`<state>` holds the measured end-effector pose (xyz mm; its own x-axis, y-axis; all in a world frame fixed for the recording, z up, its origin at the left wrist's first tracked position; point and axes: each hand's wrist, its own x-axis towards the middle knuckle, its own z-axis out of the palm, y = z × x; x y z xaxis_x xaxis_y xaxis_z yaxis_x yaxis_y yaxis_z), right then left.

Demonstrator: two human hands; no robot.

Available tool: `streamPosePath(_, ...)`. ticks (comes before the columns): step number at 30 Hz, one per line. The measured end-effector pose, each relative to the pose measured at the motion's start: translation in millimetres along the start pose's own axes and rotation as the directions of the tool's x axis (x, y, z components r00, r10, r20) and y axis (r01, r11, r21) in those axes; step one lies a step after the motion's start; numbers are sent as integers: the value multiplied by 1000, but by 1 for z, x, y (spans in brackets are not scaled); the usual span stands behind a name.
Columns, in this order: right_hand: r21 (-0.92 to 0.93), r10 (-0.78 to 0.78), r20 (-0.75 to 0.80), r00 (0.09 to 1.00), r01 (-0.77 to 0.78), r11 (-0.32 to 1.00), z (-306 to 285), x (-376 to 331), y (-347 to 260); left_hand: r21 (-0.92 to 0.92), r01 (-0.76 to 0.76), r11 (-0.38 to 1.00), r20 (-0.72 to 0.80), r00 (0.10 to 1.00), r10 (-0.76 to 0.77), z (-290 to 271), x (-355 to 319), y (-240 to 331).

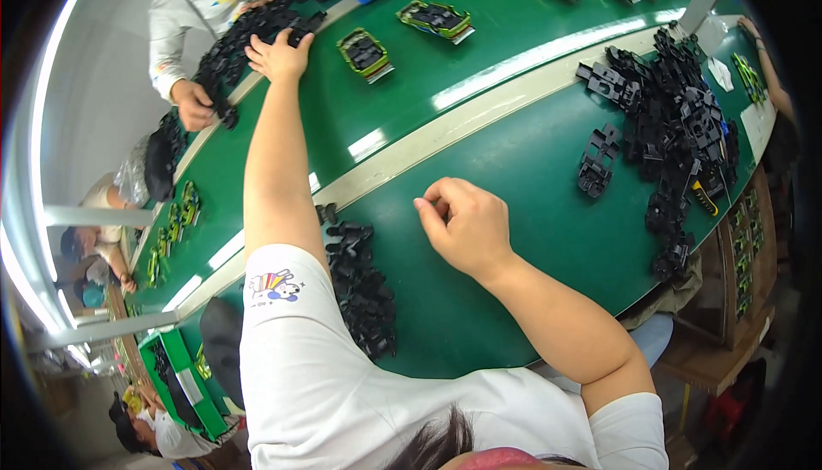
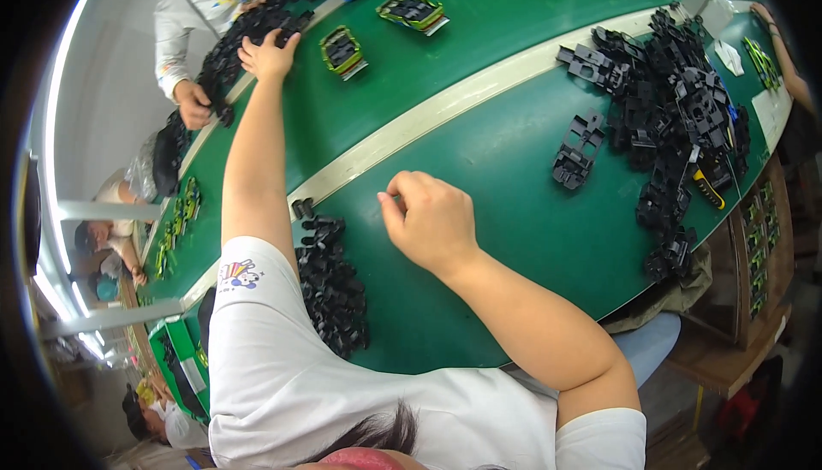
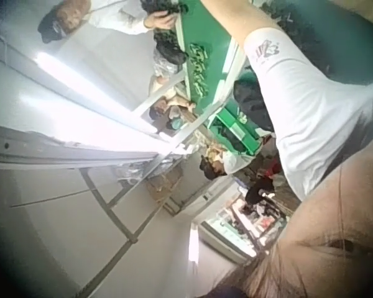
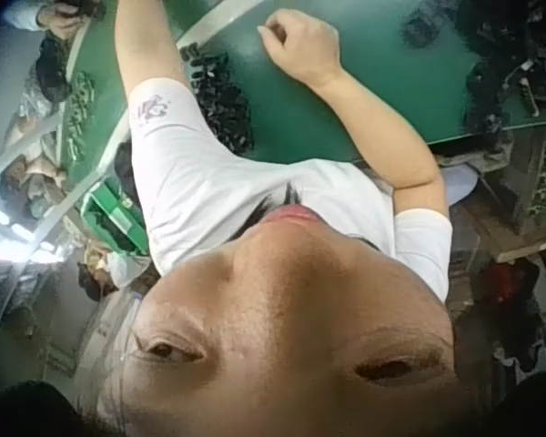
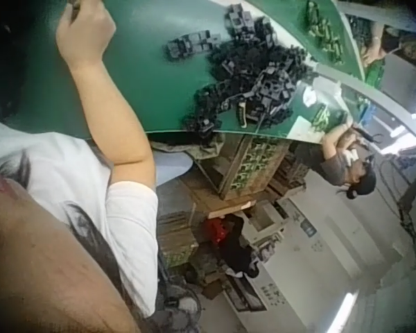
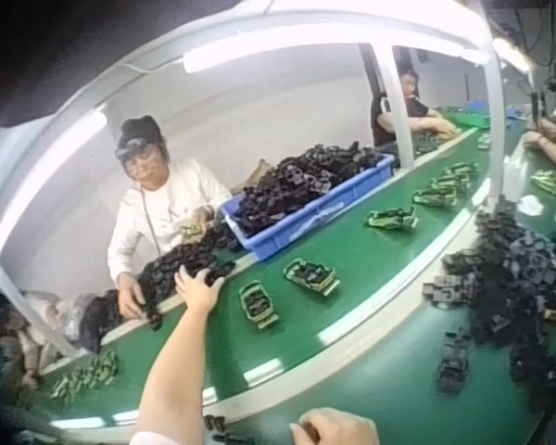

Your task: The person assembles small black plastic components by hand, attaching plastic parts to a toy chassis at a manufacturing workstation.

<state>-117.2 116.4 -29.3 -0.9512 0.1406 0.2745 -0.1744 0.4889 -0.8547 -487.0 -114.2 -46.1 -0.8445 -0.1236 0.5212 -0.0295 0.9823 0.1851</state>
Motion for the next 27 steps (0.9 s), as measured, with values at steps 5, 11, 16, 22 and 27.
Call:
streamPosePath(5,-9,-36,-33,999,35,999,2,4,0,202,145,969,-144,983,-117,27,27,22)
streamPosePath(11,13,-47,-30,998,47,999,3,-4,3,-254,-496,831,-347,848,400,-50,-25,65)
streamPosePath(16,-94,36,77,996,-29,995,-3,-5,13,-712,-679,178,5,249,969,-175,-209,217)
streamPosePath(22,308,-316,163,934,256,916,26,-6,52,-494,-758,426,444,201,873,-183,-289,289)
streamPosePath(27,-120,-166,231,959,197,973,2,0,23,-446,-722,529,229,479,847,-187,-255,240)
